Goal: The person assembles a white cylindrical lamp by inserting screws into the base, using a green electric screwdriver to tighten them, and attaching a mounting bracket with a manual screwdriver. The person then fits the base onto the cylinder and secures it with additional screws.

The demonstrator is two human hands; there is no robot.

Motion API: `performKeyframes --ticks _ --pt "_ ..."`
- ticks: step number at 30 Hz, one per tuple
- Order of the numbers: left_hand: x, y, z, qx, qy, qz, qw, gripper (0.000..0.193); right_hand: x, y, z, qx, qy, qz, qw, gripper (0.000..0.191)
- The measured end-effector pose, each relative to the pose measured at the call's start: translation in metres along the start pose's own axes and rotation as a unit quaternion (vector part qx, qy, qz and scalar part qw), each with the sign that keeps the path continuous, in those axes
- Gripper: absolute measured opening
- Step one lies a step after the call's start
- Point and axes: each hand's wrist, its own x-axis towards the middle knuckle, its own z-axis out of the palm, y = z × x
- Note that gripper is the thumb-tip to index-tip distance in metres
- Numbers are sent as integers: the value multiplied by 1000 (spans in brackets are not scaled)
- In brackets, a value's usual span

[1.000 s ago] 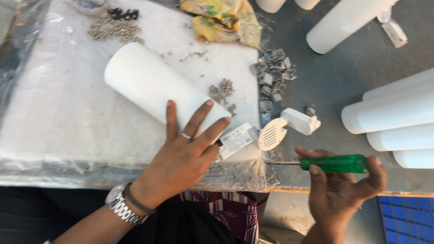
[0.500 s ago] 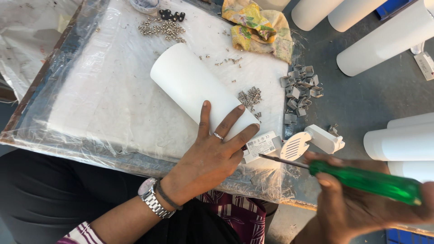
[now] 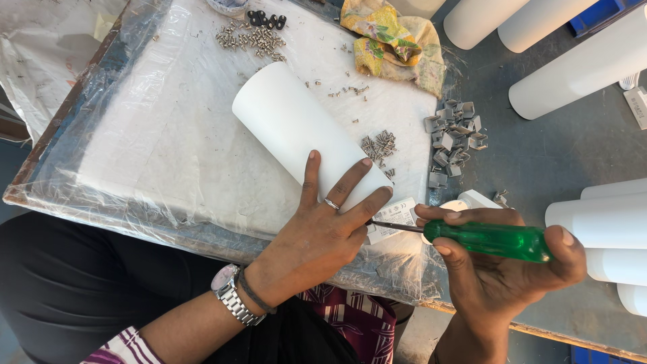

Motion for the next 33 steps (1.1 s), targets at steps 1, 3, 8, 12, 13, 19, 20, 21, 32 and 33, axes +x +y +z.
performKeyframes --ticks 1,3,8,12,13,19,20,21,32,33 --pt "0 0 0 -2 1 -1 1000 20 0 0 0 2 -1 0 1000 84" --pt "0 0 0 -4 1 -2 1000 21 2 1 1 9 -4 -4 1000 83" --pt "0 1 -1 -9 0 -5 1000 22 9 -4 5 5 -15 -6 1000 79" --pt "1 2 -2 0 11 -6 1000 19 13 -7 11 -4 -33 -17 999 73" --pt "1 3 -3 3 14 -6 1000 19 14 -7 13 -4 -37 -20 999 72" --pt "4 4 -6 29 5 -4 1000 16 21 -9 14 8 -38 -3 999 69" --pt "5 4 -6 38 6 -1 999 15 21 -9 15 9 -36 -3 999 69" --pt "6 4 -7 37 1 0 999 15 20 -8 15 10 -33 -1 999 68" --pt "16 2 -7 24 -73 12 997 14 1 -6 17 25 28 53 998 75" --pt "16 2 -7 28 -71 12 997 14 0 -5 18 27 34 55 998 76"
